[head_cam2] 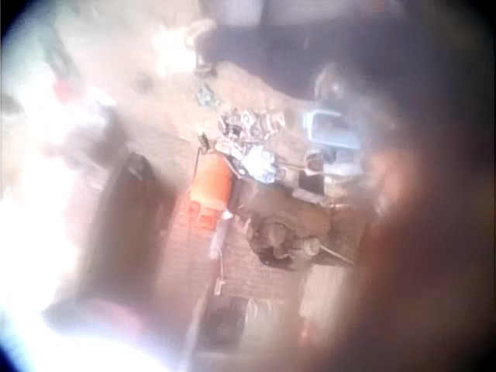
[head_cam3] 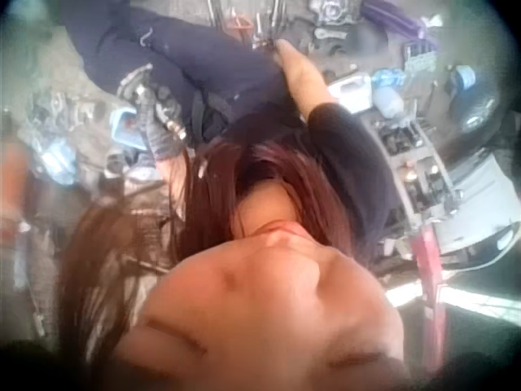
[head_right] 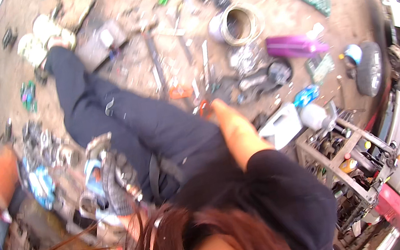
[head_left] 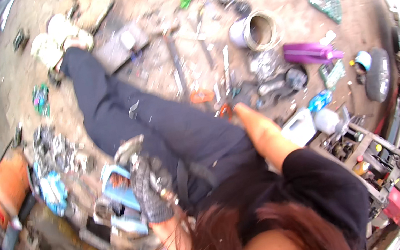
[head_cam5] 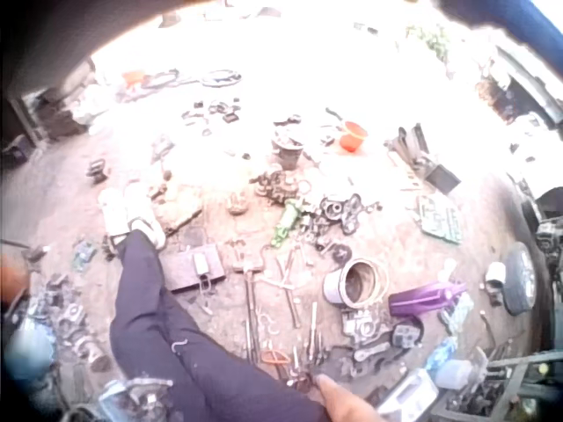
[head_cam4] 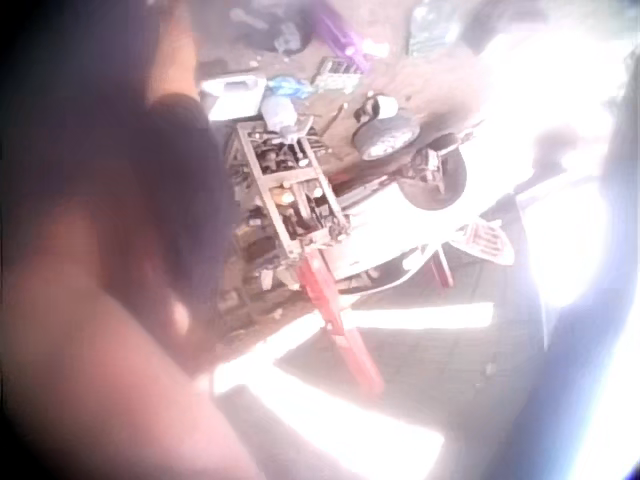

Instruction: The person sits on the floor and uses a screwdriver and scissors to manipulate a cylindrical mechanical component. They repeatedly pry, cut, and adjust parts of the object while surrounded by tools and debris.

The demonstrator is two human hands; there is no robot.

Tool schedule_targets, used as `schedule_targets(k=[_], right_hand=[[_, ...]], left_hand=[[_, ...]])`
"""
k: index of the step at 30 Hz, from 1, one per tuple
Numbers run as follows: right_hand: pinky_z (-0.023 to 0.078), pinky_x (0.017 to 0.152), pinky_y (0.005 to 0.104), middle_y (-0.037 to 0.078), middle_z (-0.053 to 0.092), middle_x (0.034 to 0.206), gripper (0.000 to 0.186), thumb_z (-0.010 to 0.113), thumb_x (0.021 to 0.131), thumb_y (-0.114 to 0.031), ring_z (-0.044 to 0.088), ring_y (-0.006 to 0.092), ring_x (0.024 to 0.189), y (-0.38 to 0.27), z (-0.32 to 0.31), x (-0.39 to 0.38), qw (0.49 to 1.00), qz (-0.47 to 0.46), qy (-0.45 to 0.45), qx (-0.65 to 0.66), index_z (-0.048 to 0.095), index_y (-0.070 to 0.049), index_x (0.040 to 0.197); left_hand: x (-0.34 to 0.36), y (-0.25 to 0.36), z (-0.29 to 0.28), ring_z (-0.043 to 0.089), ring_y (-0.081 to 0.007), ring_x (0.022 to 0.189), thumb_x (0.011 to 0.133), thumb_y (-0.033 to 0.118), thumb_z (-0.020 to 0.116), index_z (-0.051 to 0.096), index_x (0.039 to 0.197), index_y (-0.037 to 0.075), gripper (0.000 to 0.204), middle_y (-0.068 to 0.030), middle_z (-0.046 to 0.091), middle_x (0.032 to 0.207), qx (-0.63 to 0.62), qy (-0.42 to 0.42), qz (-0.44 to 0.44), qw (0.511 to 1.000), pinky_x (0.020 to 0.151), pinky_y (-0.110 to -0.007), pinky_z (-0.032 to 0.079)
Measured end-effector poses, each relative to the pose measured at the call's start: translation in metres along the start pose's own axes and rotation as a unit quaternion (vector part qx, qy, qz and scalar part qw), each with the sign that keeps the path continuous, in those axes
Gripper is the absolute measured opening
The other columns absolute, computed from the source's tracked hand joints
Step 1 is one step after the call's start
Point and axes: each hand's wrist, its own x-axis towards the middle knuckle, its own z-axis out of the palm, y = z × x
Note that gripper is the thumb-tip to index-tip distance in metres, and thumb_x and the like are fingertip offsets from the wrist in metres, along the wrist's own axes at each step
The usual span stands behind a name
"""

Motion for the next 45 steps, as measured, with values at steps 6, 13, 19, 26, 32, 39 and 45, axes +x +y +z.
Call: schedule_targets(k=[6, 13, 19, 26, 32, 39, 45], right_hand=[[0.044, 0.082, 0.0405, 0.017, 0.06, 0.102, 0.033, 0.059, 0.077, -0.034, 0.057, 0.0312, 0.096, 0.011, 0.015, 0.026, 0.995, -0.063, -0.07, -0.035, 0.063, -0.006, 0.093], [0.043, 0.086, 0.0401, 0.017, 0.058, 0.109, 0.036, 0.058, 0.078, -0.035, 0.055, 0.0328, 0.101, 0.051, 0.002, 0.046, 0.991, -0.095, -0.086, 0.025, 0.061, -0.006, 0.099], [0.041, 0.089, 0.0374, 0.018, 0.055, 0.114, 0.043, 0.055, 0.08, -0.038, 0.053, 0.0331, 0.106, 0.051, -0.078, -0.005, 0.952, -0.23, 0.0, 0.203, 0.059, -0.006, 0.108], [0.037, 0.096, 0.0372, 0.014, 0.04, 0.132, 0.043, 0.058, 0.083, -0.032, 0.045, 0.028, 0.116, -0.004, -0.219, -0.135, 0.774, -0.565, -0.098, 0.267, 0.055, -0.004, 0.116], [0.034, 0.097, 0.033, 0.013, 0.044, 0.126, 0.038, 0.064, 0.077, -0.021, 0.043, 0.0184, 0.116, -0.052, -0.218, -0.232, 0.643, -0.628, -0.23, 0.374, 0.057, 0.001, 0.107], [0.046, 0.065, 0.0271, 0.003, 0.06, 0.096, 0.033, 0.064, 0.075, -0.015, 0.055, 0.0092, 0.07, -0.045, -0.247, -0.275, 0.756, -0.406, -0.339, 0.386, 0.061, -0.004, 0.106], [0.04, 0.084, 0.0364, 0.013, 0.055, 0.104, 0.038, 0.067, 0.074, -0.023, 0.053, 0.0277, 0.095, -0.052, -0.257, -0.278, 0.766, -0.582, -0.169, 0.217, 0.058, -0.002, 0.105]], left_hand=[[0.007, -0.01, -0.014, 0.045, -0.0071, 0.047, 0.087, 0.019, 0.055, 0.053, 0.098, 0.005, 0.018, -0.0024, 0.053, 0.071, -0.027, -0.06, 0.023, 0.998, 0.037, -0.019, 0.034], [0.025, -0.011, -0.005, 0.043, -0.0065, 0.047, 0.088, 0.019, 0.054, 0.052, 0.099, 0.005, 0.018, -0.0017, 0.051, 0.071, -0.001, -0.106, 0.037, 0.994, 0.038, -0.019, 0.034], [0.028, -0.013, -0.013, 0.042, -0.006, 0.047, 0.088, 0.02, 0.053, 0.051, 0.099, 0.005, 0.018, -0.0011, 0.05, 0.071, 0.0, -0.139, 0.059, 0.989, 0.038, -0.019, 0.033], [0.023, -0.014, 0.0, 0.041, -0.0053, 0.047, 0.089, 0.02, 0.052, 0.05, 0.099, 0.005, 0.018, -0.0005, 0.049, 0.07, -0.027, -0.216, 0.116, 0.969, 0.038, -0.019, 0.032], [-0.017, -0.03, 0.044, 0.05, -0.0085, 0.054, 0.084, 0.005, 0.051, 0.053, 0.096, 0.004, 0.013, -0.0016, 0.052, 0.072, -0.038, -0.066, 0.192, 0.978, 0.042, -0.021, 0.04], [-0.057, -0.019, 0.011, 0.058, -0.0132, 0.058, 0.083, 0.01, 0.06, 0.048, 0.102, 0.008, 0.023, -0.0049, 0.058, 0.078, -0.062, -0.198, 0.106, 0.972, 0.048, -0.024, 0.049], [-0.072, -0.015, -0.002, 0.057, -0.0125, 0.062, 0.083, 0.003, 0.056, 0.044, 0.106, 0.006, 0.026, -0.006, 0.055, 0.082, -0.017, -0.17, 0.153, 0.973, 0.054, -0.025, 0.048]])
